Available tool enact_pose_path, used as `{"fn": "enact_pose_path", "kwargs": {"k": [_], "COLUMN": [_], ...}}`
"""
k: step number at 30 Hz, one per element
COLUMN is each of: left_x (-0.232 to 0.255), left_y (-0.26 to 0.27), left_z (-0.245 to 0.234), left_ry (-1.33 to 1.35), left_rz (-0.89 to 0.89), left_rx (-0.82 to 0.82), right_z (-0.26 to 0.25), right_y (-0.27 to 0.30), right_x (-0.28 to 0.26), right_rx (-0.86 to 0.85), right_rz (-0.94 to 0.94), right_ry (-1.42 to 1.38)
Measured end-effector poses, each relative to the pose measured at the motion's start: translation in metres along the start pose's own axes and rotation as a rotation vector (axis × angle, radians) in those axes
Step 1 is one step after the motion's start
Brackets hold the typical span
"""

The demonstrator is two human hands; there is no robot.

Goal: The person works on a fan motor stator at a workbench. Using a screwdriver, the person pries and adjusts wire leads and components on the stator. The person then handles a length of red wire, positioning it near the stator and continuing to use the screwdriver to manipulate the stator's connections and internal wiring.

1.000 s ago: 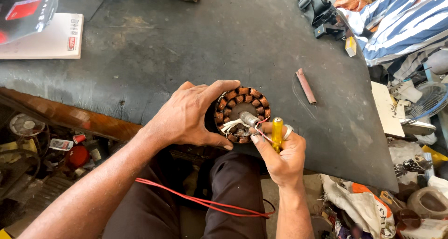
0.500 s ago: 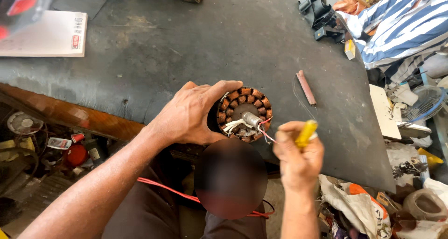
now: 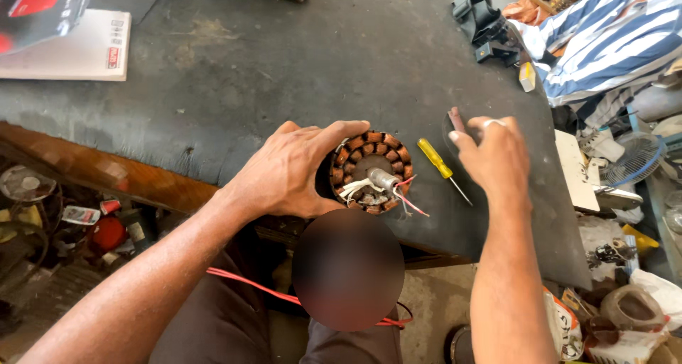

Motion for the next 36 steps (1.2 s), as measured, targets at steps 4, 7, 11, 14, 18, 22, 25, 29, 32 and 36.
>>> {"fn": "enact_pose_path", "kwargs": {"k": [4, 7, 11, 14, 18, 22, 25, 29, 32, 36], "left_x": [0.003, -0.001, -0.003, -0.003, 0.000, -0.001, 0.000, -0.002, 0.000, 0.001], "left_y": [-0.001, -0.001, -0.002, -0.001, -0.001, 0.003, -0.001, 0.002, 0.002, 0.002], "left_z": [-0.002, 0.001, -0.001, 0.002, -0.001, -0.001, -0.001, -0.003, -0.003, -0.004], "left_ry": [0.012, -0.006, -0.011, -0.001, 0.013, -0.008, 0.023, -0.008, -0.007, -0.012], "left_rz": [0.037, -0.017, -0.017, -0.005, 0.014, -0.016, 0.017, 0.004, 0.032, 0.030], "left_rx": [0.025, -0.019, -0.018, -0.019, 0.003, -0.006, 0.005, 0.006, 0.021, 0.022], "right_z": [0.027, 0.013, -0.025, -0.037, -0.029, -0.031, -0.032, -0.031, -0.029, -0.028], "right_y": [-0.004, 0.011, 0.060, 0.101, 0.121, 0.122, 0.133, 0.146, 0.153, 0.158], "right_x": [0.021, 0.016, -0.020, -0.057, -0.091, -0.108, -0.109, -0.110, -0.109, -0.110], "right_rx": [-0.165, -0.108, -0.159, -0.262, -0.362, -0.380, -0.345, -0.264, -0.292, -0.294], "right_rz": [0.162, 0.178, 0.128, 0.157, 0.233, 0.199, 0.354, 0.491, 0.478, 0.468], "right_ry": [-0.158, -0.213, -1.141, -1.496, -1.415, -1.442, -1.647, -1.955, -2.145, -2.149]}}
Point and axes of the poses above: each hand's wrist, its own y-axis away from the middle knuckle, its own z-axis out of the palm, x = y × z, the point moved 7 cm from there along -y, towards the middle knuckle, and after that the axes turned 2 degrees about -x, right-handed, at the moved point
